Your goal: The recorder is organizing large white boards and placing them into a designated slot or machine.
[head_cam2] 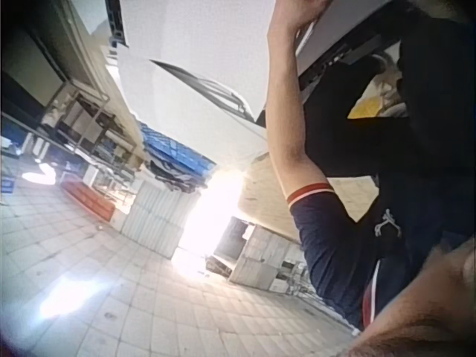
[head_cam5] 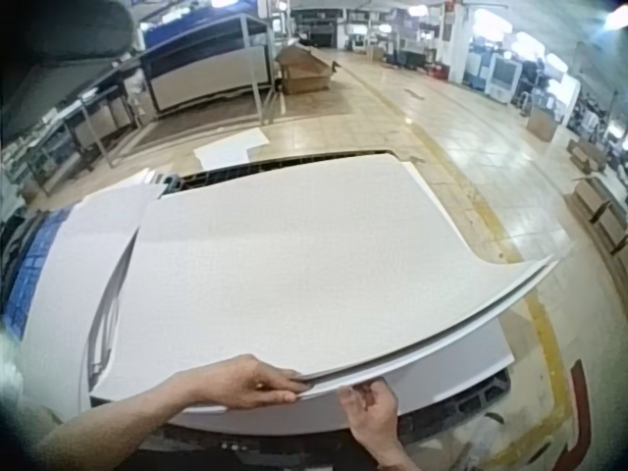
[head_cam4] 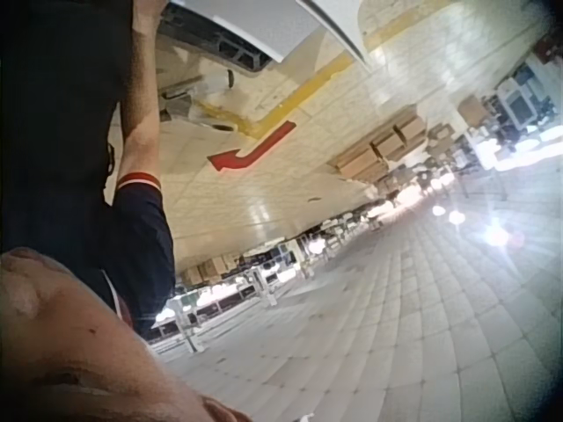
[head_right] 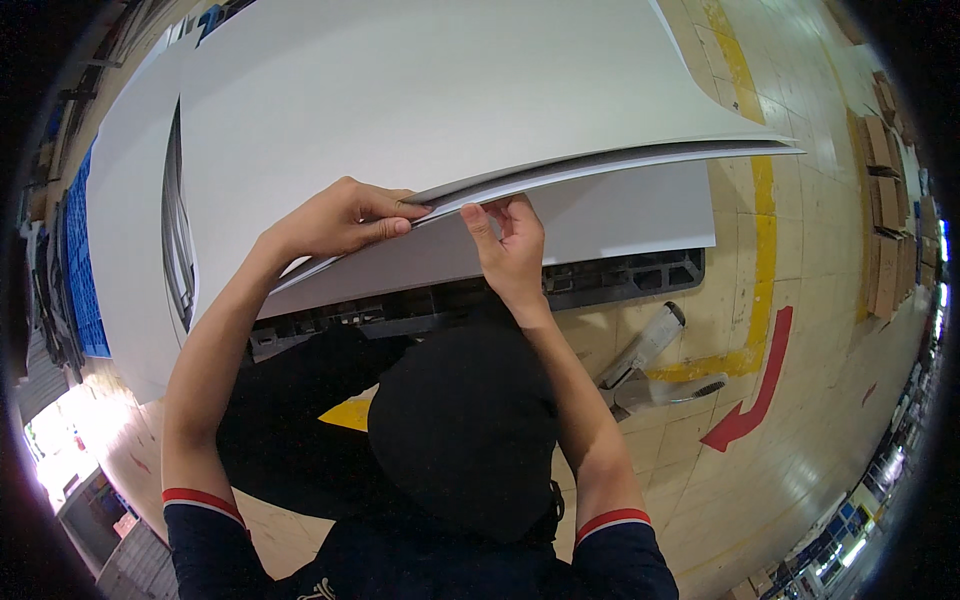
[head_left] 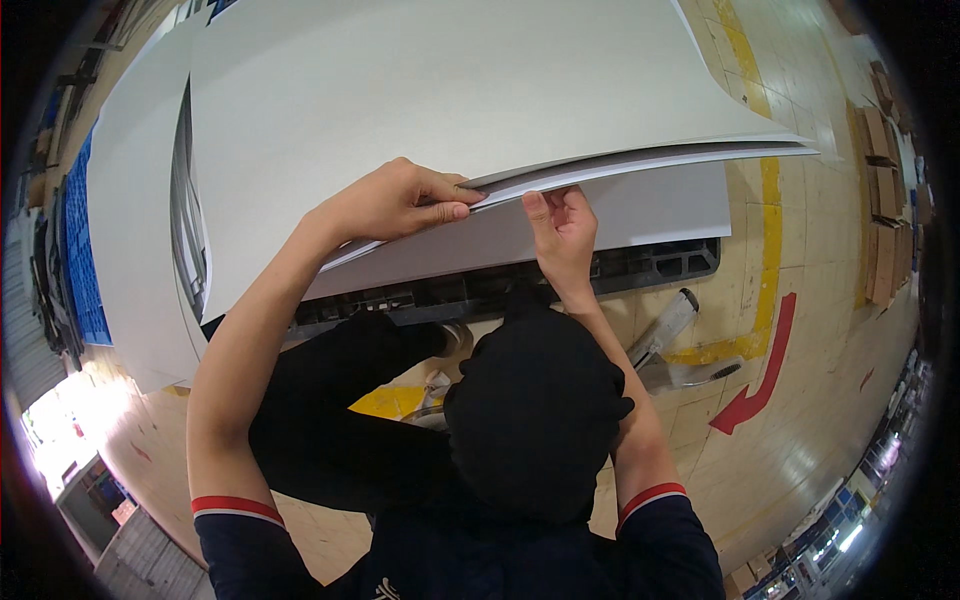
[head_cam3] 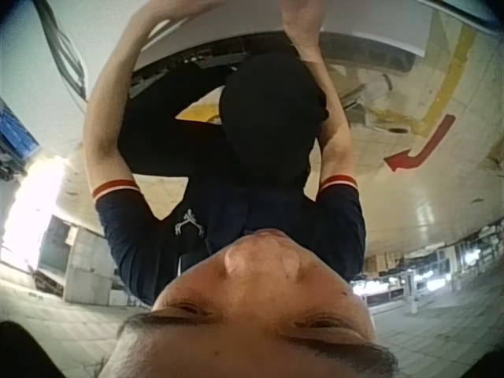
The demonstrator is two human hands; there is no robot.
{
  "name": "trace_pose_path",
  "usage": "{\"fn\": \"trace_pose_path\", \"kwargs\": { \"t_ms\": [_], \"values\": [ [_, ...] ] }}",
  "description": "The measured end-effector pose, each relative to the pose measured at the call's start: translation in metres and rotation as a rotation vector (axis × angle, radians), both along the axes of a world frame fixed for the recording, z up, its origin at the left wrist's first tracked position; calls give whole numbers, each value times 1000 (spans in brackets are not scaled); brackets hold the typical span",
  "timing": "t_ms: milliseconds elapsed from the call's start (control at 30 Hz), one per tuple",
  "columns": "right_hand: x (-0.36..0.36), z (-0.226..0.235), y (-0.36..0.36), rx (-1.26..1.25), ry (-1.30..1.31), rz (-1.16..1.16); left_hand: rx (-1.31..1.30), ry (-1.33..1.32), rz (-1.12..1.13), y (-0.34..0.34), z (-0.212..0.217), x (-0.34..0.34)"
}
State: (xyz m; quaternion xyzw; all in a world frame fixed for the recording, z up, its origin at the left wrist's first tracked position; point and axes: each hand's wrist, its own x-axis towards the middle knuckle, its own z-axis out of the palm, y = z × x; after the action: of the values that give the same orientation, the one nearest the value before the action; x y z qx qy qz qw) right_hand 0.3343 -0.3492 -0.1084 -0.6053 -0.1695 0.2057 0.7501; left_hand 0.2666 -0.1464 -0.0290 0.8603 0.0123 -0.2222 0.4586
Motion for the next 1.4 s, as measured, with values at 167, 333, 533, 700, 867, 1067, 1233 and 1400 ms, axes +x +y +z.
{"fn": "trace_pose_path", "kwargs": {
  "t_ms": [167,333,533,700,867,1067,1233,1400],
  "values": [
    [-2,0,3,14,-2,4,-9,-43,1,3,-5,-3],
    [-1,4,2,8,-18,8,-9,-5,-4,1,-2,0],
    [-1,0,5,31,-25,11,-10,-42,1,4,-6,-2],
    [-1,1,7,31,-34,-3,-4,-28,14,4,-4,-2],
    [0,0,7,17,-32,6,9,-25,35,3,0,-2],
    [-1,0,7,-3,-26,19,15,-114,31,5,-6,-4],
    [0,-1,7,0,-9,15,77,-246,31,1,-11,-6],
    [-5,-1,-3,-32,7,8,299,-450,-59,-3,-14,-15]
  ]
}}
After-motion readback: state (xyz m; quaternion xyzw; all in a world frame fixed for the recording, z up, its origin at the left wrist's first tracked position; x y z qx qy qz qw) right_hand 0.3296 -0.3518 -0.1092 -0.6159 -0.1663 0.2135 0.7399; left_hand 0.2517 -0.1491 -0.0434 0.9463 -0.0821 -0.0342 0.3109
